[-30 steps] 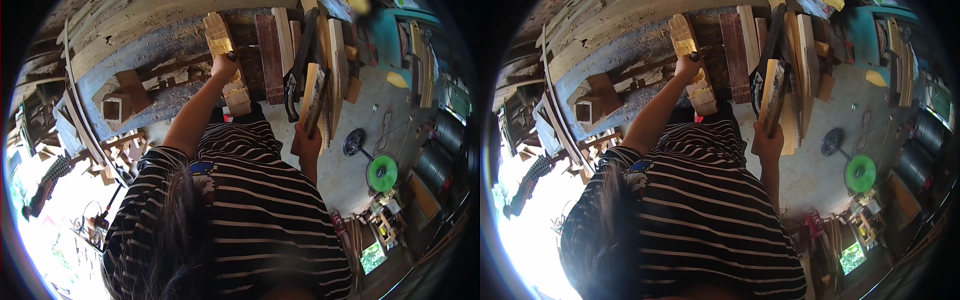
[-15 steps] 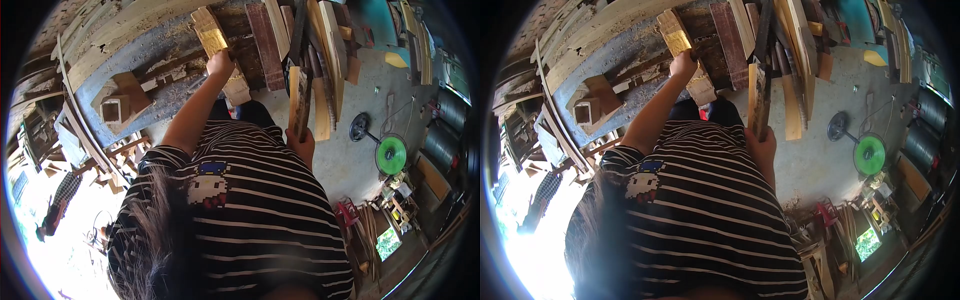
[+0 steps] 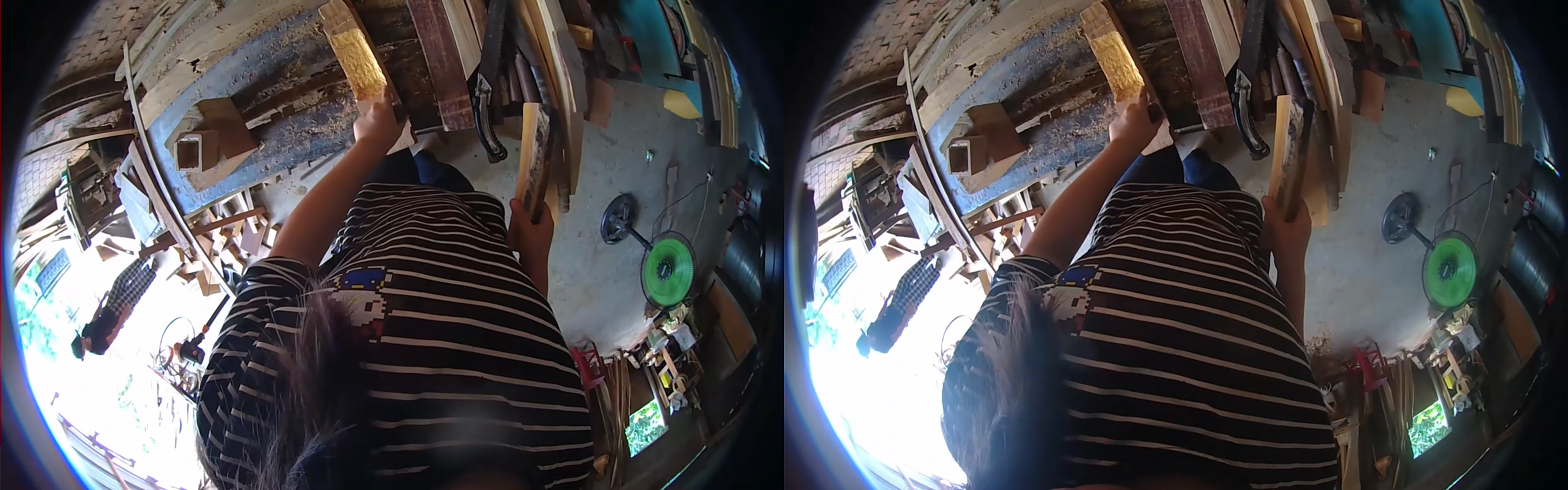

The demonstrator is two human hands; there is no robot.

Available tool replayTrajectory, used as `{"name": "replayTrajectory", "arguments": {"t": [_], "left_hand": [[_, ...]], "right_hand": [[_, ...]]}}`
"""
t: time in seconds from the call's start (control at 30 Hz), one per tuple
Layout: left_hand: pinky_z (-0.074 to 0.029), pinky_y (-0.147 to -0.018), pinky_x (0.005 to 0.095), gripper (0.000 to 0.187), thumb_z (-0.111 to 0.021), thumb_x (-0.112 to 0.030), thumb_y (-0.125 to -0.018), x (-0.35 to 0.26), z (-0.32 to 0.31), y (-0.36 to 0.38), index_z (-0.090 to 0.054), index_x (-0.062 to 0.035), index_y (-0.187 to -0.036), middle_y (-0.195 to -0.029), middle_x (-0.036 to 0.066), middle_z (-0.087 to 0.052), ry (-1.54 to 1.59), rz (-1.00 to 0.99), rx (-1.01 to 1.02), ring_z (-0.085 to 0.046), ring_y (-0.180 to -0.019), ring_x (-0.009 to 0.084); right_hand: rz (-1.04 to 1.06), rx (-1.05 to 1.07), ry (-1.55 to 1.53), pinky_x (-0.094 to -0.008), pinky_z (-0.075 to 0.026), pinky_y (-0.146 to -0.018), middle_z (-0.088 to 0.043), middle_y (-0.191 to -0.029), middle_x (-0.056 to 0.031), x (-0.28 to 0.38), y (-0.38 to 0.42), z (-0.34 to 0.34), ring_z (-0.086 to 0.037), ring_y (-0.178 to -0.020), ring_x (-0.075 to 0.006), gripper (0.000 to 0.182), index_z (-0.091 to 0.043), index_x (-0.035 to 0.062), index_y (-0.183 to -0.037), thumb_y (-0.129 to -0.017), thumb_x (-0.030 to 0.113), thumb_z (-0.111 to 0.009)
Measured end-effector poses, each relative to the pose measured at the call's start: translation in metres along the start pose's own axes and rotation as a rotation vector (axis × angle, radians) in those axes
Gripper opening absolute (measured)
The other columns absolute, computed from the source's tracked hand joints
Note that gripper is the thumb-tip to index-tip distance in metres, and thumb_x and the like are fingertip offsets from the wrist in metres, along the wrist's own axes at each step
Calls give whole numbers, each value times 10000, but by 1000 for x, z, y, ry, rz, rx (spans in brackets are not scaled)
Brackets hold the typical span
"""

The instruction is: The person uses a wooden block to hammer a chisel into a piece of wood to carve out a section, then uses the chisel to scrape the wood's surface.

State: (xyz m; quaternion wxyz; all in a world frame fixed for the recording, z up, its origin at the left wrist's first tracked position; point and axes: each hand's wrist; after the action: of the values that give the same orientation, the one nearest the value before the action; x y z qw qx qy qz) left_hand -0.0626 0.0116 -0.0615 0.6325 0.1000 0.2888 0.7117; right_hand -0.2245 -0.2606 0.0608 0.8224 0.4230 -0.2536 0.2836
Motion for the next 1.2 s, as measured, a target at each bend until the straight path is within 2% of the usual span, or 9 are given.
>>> {"name": "replayTrajectory", "arguments": {"t": [0.13,0.33,0.4,0.43,0.5,0.53,0.6,0.83,1.2], "left_hand": [[-531,-721,472,749,-607,-475,-800,2,1,9,-290,-234,-1435,-999,191,-651,78,18,26,-650,-904,342],[-526,-769,452,572,-589,-334,-806,-7,-1,16,-437,-231,-1349,-958,151,-646,158,-25,-62,-650,-893,331],[-521,-774,427,370,-651,-261,-744,-19,9,27,-592,-178,-1100,-972,118,-653,129,-236,-75,-637,-920,313],[-521,-774,427,370,-651,-261,-744,-27,17,34,-592,-178,-1100,-972,118,-653,129,-237,-74,-637,-920,313],[-520,-754,412,242,-661,-170,-692,-43,31,45,-594,-138,-922,-901,80,-638,203,-733,-84,-637,-854,285],[-520,-754,412,242,-661,-170,-692,-50,35,47,-594,-138,-922,-901,80,-638,205,-729,-85,-637,-854,285],[-512,-737,404,204,-657,-131,-662,-62,40,48,-577,-126,-850,-843,54,-614,242,-1110,-237,-631,-803,266],[-504,-726,396,246,-673,-132,-619,-69,42,41,-563,-106,-837,-832,60,-596,386,-1266,-231,-620,-783,278],[-511,-718,367,259,-676,-141,-626,-44,35,46,-562,-118,-857,-845,48,-602,252,-1337,-164,-616,-805,254]], "right_hand": [[8,33,7,-342,-473,-749,-645,-896,-139,-3,3,-3,-611,-829,-216,477,-585,-21,-1017,-747,337,-748],[37,30,22,-338,-477,-732,-645,-870,-134,10,16,-3,-613,-806,-218,456,-582,-20,-999,-746,316,-758],[34,19,-19,-333,-476,-731,-640,-867,-124,-5,9,-2,-608,-800,-211,446,-576,-15,-1005,-750,305,-755],[26,11,-60,-329,-474,-731,-636,-864,-113,-7,9,-2,-603,-794,-204,438,-570,-10,-1011,-755,294,-753],[46,-28,-119,-327,-472,-739,-629,-880,-106,-4,12,-2,-596,-802,-198,439,-559,-3,-1031,-753,275,-755],[70,-67,-180,-324,-469,-747,-622,-895,-98,-2,13,-2,-589,-811,-191,444,-548,5,-1051,-752,257,-758],[100,-71,-209,-324,-466,-757,-614,-913,-96,-6,11,-2,-582,-826,-185,445,-539,11,-1062,-748,238,-760],[254,-142,-92,-328,-465,-770,-604,-934,-98,13,25,3,-576,-851,-188,454,-522,24,-1065,-730,204,-768],[324,-53,-98,-322,-486,-753,-624,-927,-109,-5,32,1,-601,-848,-191,536,-517,33,-1099,-669,180,-802]]}}
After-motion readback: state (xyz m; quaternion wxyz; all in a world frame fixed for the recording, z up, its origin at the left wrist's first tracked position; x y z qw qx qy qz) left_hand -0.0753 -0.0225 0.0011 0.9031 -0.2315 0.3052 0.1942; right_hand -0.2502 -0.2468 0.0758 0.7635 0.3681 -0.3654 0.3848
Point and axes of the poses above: each hand's wrist, its own y-axis away from the middle knuckle, its own z-axis out of the back of the hand, x = y × z
